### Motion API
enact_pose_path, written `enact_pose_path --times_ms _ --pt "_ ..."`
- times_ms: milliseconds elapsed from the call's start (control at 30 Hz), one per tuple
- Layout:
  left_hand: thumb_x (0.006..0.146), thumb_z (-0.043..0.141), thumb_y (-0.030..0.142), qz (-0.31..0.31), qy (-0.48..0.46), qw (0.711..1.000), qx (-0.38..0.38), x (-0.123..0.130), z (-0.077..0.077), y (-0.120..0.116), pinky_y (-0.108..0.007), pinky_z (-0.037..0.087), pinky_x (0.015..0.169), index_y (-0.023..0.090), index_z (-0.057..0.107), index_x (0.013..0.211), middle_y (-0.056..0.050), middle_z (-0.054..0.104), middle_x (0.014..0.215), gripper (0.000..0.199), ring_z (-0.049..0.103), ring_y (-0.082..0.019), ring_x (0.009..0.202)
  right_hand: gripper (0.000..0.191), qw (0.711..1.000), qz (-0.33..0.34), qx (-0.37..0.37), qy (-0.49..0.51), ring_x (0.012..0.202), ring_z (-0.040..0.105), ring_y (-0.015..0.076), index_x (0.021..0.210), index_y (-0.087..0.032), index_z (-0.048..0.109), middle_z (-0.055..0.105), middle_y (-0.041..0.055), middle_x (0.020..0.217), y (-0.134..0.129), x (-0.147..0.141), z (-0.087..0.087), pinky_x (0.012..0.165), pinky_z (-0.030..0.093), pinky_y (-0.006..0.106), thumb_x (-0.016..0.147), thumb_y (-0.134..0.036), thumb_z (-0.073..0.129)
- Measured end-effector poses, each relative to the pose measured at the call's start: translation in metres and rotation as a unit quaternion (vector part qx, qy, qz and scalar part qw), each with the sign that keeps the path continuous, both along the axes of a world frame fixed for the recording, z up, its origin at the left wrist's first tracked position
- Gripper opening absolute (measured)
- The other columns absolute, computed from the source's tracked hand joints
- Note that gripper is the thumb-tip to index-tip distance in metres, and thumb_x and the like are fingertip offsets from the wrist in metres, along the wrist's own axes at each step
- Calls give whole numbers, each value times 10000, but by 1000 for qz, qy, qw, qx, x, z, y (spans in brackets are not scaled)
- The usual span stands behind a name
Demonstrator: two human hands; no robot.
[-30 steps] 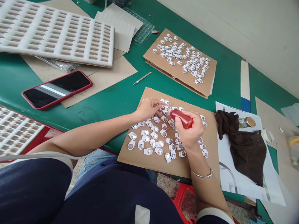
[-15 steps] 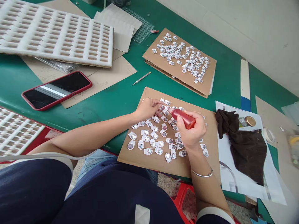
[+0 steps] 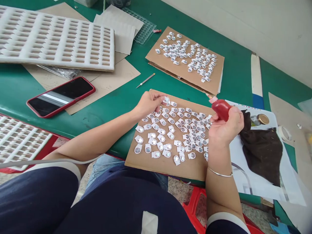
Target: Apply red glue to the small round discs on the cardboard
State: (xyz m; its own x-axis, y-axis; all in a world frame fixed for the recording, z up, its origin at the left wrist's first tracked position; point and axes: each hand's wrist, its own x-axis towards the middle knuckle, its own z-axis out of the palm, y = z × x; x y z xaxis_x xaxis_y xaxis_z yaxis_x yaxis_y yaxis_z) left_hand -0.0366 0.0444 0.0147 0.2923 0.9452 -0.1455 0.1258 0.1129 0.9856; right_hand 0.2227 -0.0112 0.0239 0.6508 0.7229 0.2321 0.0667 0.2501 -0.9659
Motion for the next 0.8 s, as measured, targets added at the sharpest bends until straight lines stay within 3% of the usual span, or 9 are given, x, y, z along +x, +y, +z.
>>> enact_pose_path --times_ms 167,367,500,567,633,667,733,767,800 --pt "838 549 244 81 98 987 97 -17 -13 30 -182 387 486 109 670 1030 -66 691 781 265 520 -73 524 218 998 -27 -9 58 399 476 51 791 -170 438 557 4 666 4 16 3 322 273 165 758 -373 507" --pt "811 553 237 34 278 947 154 -18 -27 38 -241 403 562 140 723 932 -38 655 649 230 528 -124 554 387 966 54 123 221 712 597 47 974 -61 565 621 104 1005 -9 63 25 356 385 61 840 -402 440" --pt "809 555 242 17 297 939 174 -18 -26 37 -262 422 623 131 718 944 -63 677 759 238 557 -147 629 294 904 74 176 382 491 523 63 956 -150 600 642 35 1059 -29 124 25 272 411 183 889 -353 398" --pt "805 563 241 16 307 936 171 -19 -24 38 -276 432 659 126 711 963 -73 674 808 245 569 -162 680 128 845 47 216 486 452 527 78 858 -233 627 668 -46 975 -41 153 19 287 457 226 838 -273 508" --pt "800 575 239 17 324 929 177 -21 -22 39 -297 439 708 125 705 979 -78 663 846 248 567 -172 718 56 706 -8 275 652 425 537 72 697 -249 624 677 -104 833 -51 178 10 342 516 231 697 -201 652" --pt "798 581 241 17 333 925 184 -21 -22 39 -310 440 732 125 701 985 -80 656 860 250 565 -177 738 106 584 -39 302 753 423 552 78 605 -228 591 669 -115 742 -55 188 4 390 545 242 643 -192 683" --pt "791 594 247 22 348 915 201 -21 -20 38 -332 441 763 127 695 984 -85 641 883 249 559 -190 781 275 208 -117 328 914 362 540 121 462 -184 462 590 -115 517 -60 205 -6 464 576 315 673 -219 635" --pt "789 599 251 27 350 913 209 -21 -19 37 -337 442 767 133 695 973 -85 633 891 239 557 -194 800 358 7 -156 320 934 287 482 146 424 -181 390 507 -118 407 -60 211 -11 465 575 369 725 -241 574" --pt "786 603 253 33 350 911 216 -21 -18 35 -339 443 768 140 696 955 -84 626 898 224 555 -197 816 413 -156 -188 305 920 205 381 162 406 -188 331 401 -127 318 -61 216 -16 445 563 415 779 -254 494"
